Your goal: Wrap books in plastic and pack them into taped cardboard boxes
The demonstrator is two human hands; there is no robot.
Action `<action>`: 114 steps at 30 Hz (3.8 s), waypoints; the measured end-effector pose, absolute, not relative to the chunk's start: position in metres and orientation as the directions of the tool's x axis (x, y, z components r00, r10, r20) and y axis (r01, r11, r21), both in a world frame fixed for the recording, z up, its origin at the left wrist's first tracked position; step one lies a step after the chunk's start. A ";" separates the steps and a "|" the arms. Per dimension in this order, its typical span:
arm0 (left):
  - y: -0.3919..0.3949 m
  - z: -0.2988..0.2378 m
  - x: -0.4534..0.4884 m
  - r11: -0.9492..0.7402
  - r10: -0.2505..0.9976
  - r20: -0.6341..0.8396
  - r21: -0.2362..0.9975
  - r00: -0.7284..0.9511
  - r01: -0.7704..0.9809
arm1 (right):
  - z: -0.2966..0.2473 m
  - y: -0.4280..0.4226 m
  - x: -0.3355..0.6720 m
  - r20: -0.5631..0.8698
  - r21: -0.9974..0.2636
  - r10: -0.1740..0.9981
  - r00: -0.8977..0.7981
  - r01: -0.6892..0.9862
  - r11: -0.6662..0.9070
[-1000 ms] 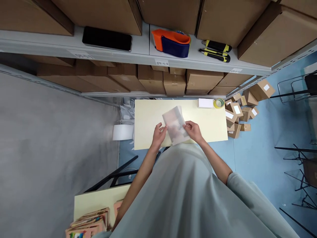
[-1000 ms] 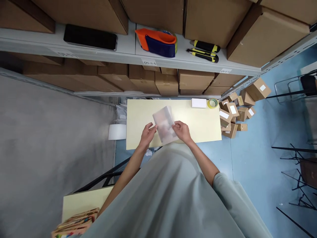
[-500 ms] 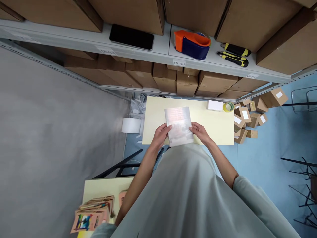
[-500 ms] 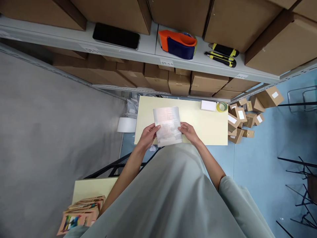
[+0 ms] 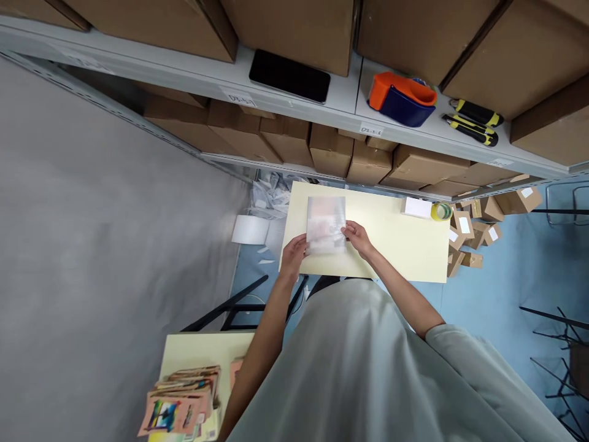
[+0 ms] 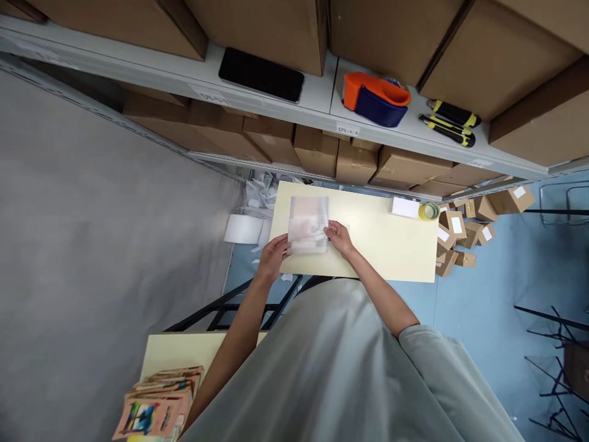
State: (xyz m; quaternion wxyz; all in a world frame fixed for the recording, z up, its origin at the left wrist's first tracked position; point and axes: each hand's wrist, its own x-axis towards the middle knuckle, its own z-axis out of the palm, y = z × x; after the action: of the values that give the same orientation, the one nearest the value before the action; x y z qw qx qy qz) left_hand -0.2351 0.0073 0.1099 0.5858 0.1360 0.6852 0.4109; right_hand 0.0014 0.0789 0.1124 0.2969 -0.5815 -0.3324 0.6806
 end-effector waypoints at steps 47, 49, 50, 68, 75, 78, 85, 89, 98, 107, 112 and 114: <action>-0.190 0.172 -0.197 0.460 0.456 -0.427 0.864 -0.781 -0.204 | 0.188 0.009 0.030 -0.441 -0.871 0.737 -0.512 0.047 -0.489; -0.207 0.180 -0.185 0.455 0.422 -0.420 0.865 -0.804 -0.213 | 0.190 0.001 0.030 -0.432 -0.874 0.720 -0.543 0.054 -0.483; -0.215 0.184 -0.181 0.451 0.412 -0.413 0.867 -0.812 -0.212 | 0.192 -0.002 0.029 -0.428 -0.874 0.708 -0.562 0.060 -0.481; -0.463 0.212 -0.193 0.223 -0.155 -0.276 0.926 -0.949 -0.306 | 0.216 -0.189 -0.146 -0.307 -0.938 0.156 -0.939 0.271 -0.215; -0.671 0.193 -0.218 0.234 -0.551 -0.176 0.906 -0.816 -0.353 | 0.210 -0.385 -0.253 -0.269 -0.954 -0.215 -0.939 0.290 -0.072; -0.752 0.176 -0.223 0.415 -0.634 -0.032 0.829 -0.773 -0.375 | 0.203 -0.466 -0.288 -0.278 -0.952 -0.350 -0.895 0.304 -0.020; -0.829 0.123 -0.235 0.614 -0.522 -0.032 0.679 -0.852 -0.402 | 0.170 -0.605 -0.329 -0.356 -0.929 -0.513 -0.781 0.355 0.105; -0.832 0.108 -0.238 0.611 -0.494 -0.105 0.664 -0.863 -0.431 | 0.156 -0.641 -0.334 -0.394 -0.918 -0.525 -0.754 0.354 0.181; -0.841 0.117 -0.237 0.607 -0.467 -0.109 0.682 -0.878 -0.407 | 0.162 -0.645 -0.336 -0.397 -0.917 -0.537 -0.744 0.345 0.200; -0.875 0.204 -0.230 0.757 -0.533 0.202 0.548 -0.822 -0.356 | 0.190 -0.655 -0.347 -0.343 -0.935 -0.568 -0.748 0.332 0.128; -0.870 0.245 -0.230 0.758 -0.566 0.253 0.535 -0.785 -0.374 | 0.212 -0.662 -0.348 -0.303 -0.934 -0.594 -0.745 0.357 0.029; -0.866 0.261 -0.228 0.743 -0.590 0.289 0.561 -0.754 -0.366 | 0.220 -0.662 -0.348 -0.302 -0.929 -0.595 -0.745 0.370 0.009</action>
State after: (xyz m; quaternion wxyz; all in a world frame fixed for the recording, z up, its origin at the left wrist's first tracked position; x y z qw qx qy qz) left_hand -0.2283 -0.8657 0.2608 -0.2308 -0.2643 0.9045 0.2425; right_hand -0.3481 -0.6616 0.2197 -0.3456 0.0910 -0.6204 0.6981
